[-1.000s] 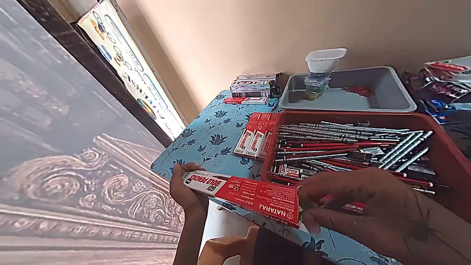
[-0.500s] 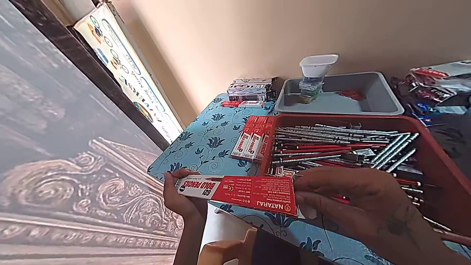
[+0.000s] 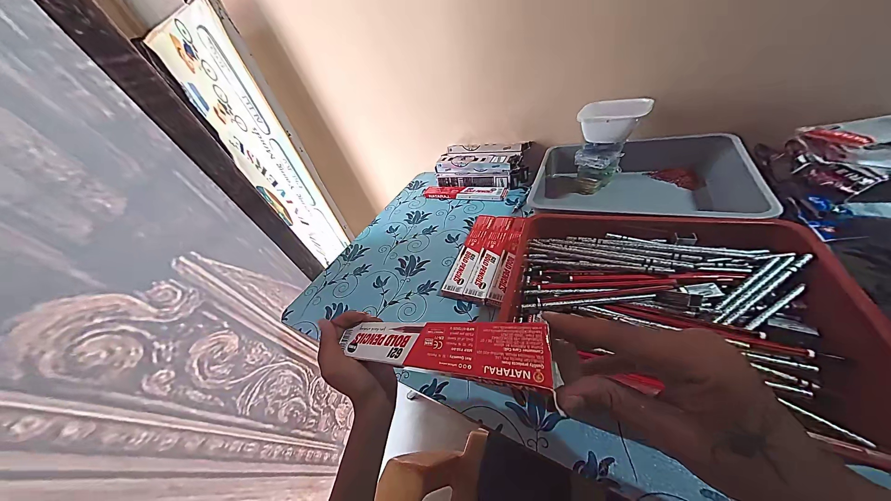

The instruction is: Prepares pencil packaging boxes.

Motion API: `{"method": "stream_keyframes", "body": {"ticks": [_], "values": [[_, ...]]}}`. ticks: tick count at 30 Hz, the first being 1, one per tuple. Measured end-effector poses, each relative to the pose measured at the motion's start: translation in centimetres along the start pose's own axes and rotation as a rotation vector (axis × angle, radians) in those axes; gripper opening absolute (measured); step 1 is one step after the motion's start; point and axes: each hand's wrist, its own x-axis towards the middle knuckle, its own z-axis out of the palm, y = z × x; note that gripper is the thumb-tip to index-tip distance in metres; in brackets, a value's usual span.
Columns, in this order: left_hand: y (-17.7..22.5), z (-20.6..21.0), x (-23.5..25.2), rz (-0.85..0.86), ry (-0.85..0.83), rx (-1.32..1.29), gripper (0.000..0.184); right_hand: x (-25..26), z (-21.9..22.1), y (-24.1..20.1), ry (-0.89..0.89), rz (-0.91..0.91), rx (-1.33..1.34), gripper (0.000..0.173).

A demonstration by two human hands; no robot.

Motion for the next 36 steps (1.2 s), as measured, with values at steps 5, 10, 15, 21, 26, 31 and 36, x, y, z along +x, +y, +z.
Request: {"method": "stream_keyframes", "body": {"ticks": [5, 10, 15, 21, 26, 31, 36], "values": [[-0.7, -0.2, 0.0, -0.010, -0.023, 0.029, 0.064, 0.0, 0.1, 0.1, -0.026, -0.057, -0.084, 0.049], [-1.5, -0.4, 0.0, -0.016, -0.030, -0.012, 0.065, -0.1, 0.3, 0.4, -0.047, -0.115, -0.199, 0.055], [-2.0, -0.2, -0.5, -0.056, -0.011, 0.015, 0.062, 0.0, 0.2, 0.9, -0.038, -0.063, -0.186, 0.046], [-2.4, -0.3, -0.5, -0.154, -0.096, 0.184, 0.055, -0.1, 0.2, 2.0, -0.039, -0.003, -0.263, 0.045], [-2.1, -0.6, 0.1, -0.228, -0.292, 0.217, 0.056, -0.2, 0.1, 2.3, -0.030, 0.054, -0.328, 0.044], [-2.4, -0.5, 0.1, -0.318, -0.238, 0.278, 0.042, -0.9, 0.9, 2.3, -0.039, 0.022, -0.535, 0.046], [-2.8, -0.9, 0.5, -0.300, -0.256, 0.337, 0.036, -1.5, 1.8, 1.8, -0.044, -0.020, -0.629, 0.047]]}}
